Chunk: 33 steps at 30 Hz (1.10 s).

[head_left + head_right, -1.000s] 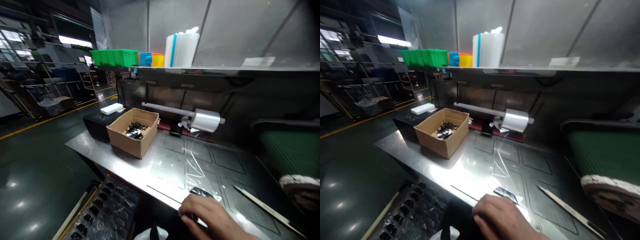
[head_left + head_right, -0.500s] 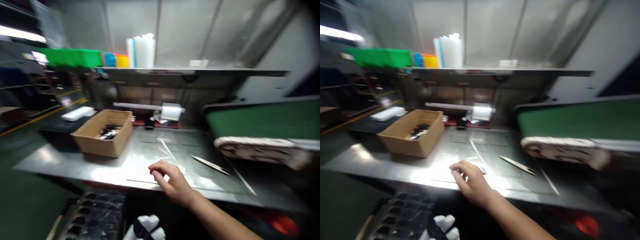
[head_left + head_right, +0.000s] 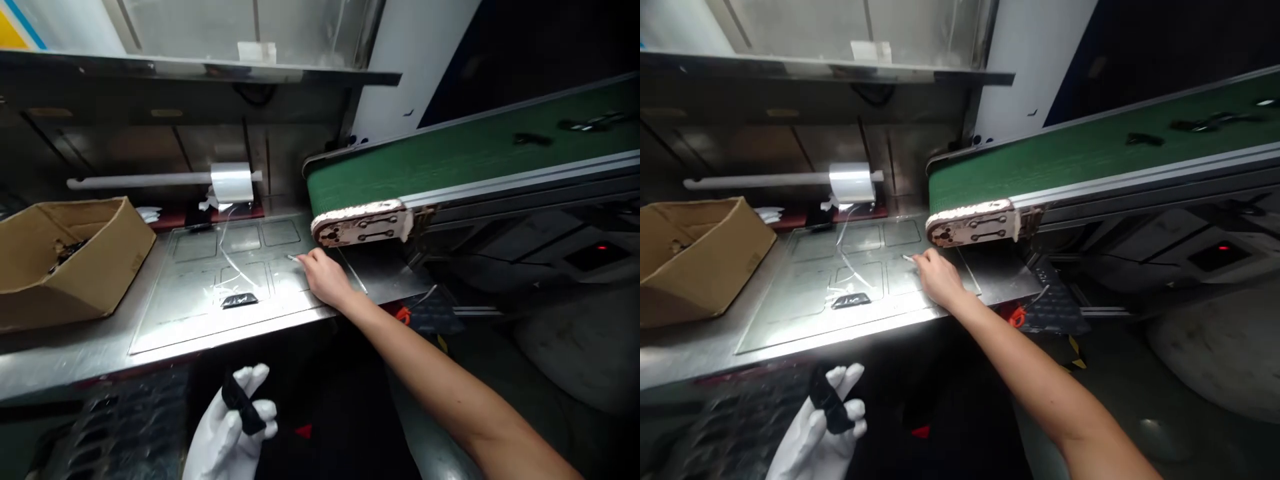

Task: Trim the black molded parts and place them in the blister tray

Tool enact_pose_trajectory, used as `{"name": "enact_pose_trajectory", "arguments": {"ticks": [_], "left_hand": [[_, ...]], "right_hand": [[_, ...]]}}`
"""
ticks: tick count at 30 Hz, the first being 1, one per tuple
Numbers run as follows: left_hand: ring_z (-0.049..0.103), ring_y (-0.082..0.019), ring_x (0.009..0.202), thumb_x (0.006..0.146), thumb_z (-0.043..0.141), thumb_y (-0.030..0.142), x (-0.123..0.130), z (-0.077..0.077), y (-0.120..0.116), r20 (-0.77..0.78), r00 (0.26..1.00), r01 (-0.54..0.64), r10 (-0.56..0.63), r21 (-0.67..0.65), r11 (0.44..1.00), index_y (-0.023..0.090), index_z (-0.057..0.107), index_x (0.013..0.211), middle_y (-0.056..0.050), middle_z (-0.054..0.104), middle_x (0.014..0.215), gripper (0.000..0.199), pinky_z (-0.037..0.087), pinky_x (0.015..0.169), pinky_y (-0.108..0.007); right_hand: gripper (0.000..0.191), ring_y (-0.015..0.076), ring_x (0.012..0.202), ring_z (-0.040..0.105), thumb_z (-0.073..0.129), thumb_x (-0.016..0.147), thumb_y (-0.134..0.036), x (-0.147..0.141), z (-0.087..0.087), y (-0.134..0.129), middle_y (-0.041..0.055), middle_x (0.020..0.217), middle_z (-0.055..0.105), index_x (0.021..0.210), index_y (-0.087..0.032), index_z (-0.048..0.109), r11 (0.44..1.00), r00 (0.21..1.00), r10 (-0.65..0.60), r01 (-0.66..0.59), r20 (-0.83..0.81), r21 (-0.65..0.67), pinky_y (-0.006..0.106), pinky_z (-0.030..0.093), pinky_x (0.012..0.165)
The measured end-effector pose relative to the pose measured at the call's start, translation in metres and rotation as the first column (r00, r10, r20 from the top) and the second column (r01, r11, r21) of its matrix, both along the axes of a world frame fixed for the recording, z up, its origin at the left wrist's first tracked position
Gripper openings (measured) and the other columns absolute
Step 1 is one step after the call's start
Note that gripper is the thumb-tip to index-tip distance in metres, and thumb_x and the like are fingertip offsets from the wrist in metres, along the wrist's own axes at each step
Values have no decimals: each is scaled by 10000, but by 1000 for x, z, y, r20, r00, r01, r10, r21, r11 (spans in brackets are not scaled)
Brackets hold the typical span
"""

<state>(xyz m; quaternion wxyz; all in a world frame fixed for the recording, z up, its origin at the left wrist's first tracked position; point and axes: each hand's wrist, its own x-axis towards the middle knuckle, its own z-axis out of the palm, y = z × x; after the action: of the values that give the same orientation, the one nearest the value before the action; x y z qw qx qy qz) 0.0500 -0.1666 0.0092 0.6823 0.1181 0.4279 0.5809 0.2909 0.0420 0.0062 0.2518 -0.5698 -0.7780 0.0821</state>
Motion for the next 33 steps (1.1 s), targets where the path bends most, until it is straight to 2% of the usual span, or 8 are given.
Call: {"name": "enact_pose_trajectory", "arguments": {"ticks": [2, 4, 8, 12, 15, 20, 28, 33], "left_hand": [[712, -168, 787, 803, 874, 339, 5, 4, 1, 36, 999, 2, -4, 62, 998, 282, 773, 1203, -138, 665, 1434, 416, 616, 663, -265], [705, -142, 786, 838, 848, 336, 7, 2, 2, 80, 996, 40, -51, 128, 991, 292, 757, 1234, -131, 619, 1496, 409, 609, 668, -245], [724, -123, 806, 922, 759, 345, 10, -11, 3, 107, 983, 124, -149, 211, 970, 293, 726, 1292, -115, 577, 1544, 375, 610, 677, -210], [727, -105, 789, 970, 693, 372, 19, -15, 0, 83, 969, 208, -234, 243, 947, 280, 703, 1328, -115, 553, 1566, 370, 602, 657, -181], [723, -95, 757, 977, 681, 403, 24, -16, -3, 79, 959, 245, -274, 263, 933, 262, 697, 1340, -124, 576, 1543, 389, 594, 637, -168], [722, -89, 746, 991, 660, 412, 24, -18, -5, 106, 946, 269, -306, 268, 925, 272, 675, 1369, -97, 561, 1561, 403, 603, 627, -172], [696, -59, 687, 1007, 628, 406, 12, -21, -7, 33, 947, 298, -321, 288, 910, 279, 664, 1385, -85, 553, 1569, 401, 596, 647, -177], [703, -45, 680, 1017, 619, 394, 8, -21, -8, 27, 944, 307, -330, 301, 903, 248, 667, 1380, -90, 531, 1588, 394, 598, 692, -166]], "right_hand": [[363, 259, 1072, 657, 472, 1052, -222, -2, 6, -25, 153, 1248, 629, 1370, -170, 641, 998, 997, 48, -51, -68, -41, 379, 519, 942], [355, 232, 1138, 653, 457, 1089, -310, -2, 14, -57, 114, 1244, 660, 1377, -210, 640, 975, 966, 162, -188, -201, -120, 347, 499, 998], [369, 171, 1066, 666, 496, 1096, -357, -2, 27, -112, 28, 1153, 717, 1446, -323, 607, 801, 822, 396, -527, -409, -283, 298, 512, 930], [291, 149, 998, 671, 553, 1053, -243, -12, 32, -140, 34, 1119, 718, 1321, -224, 665, 697, 730, 464, -650, -501, -302, 268, 522, 888], [262, 152, 998, 689, 558, 1026, -186, -15, 31, -145, 45, 1134, 730, 1260, -180, 675, 692, 720, 457, -656, -522, -300, 261, 532, 880], [259, 155, 1050, 712, 520, 1079, -250, -20, 27, -145, 57, 1182, 756, 1233, -172, 713, 709, 729, 481, -650, -488, -272, 245, 541, 895], [236, 139, 918, 706, 521, 1083, -264, -30, 24, -144, 29, 1055, 764, 1116, -178, 738, 727, 753, 521, -638, -402, -253, 239, 527, 786], [240, 126, 838, 686, 521, 1082, -257, -29, 24, -141, 37, 1005, 755, 1106, -155, 737, 707, 716, 600, -683, -357, -182, 231, 491, 693]]}}
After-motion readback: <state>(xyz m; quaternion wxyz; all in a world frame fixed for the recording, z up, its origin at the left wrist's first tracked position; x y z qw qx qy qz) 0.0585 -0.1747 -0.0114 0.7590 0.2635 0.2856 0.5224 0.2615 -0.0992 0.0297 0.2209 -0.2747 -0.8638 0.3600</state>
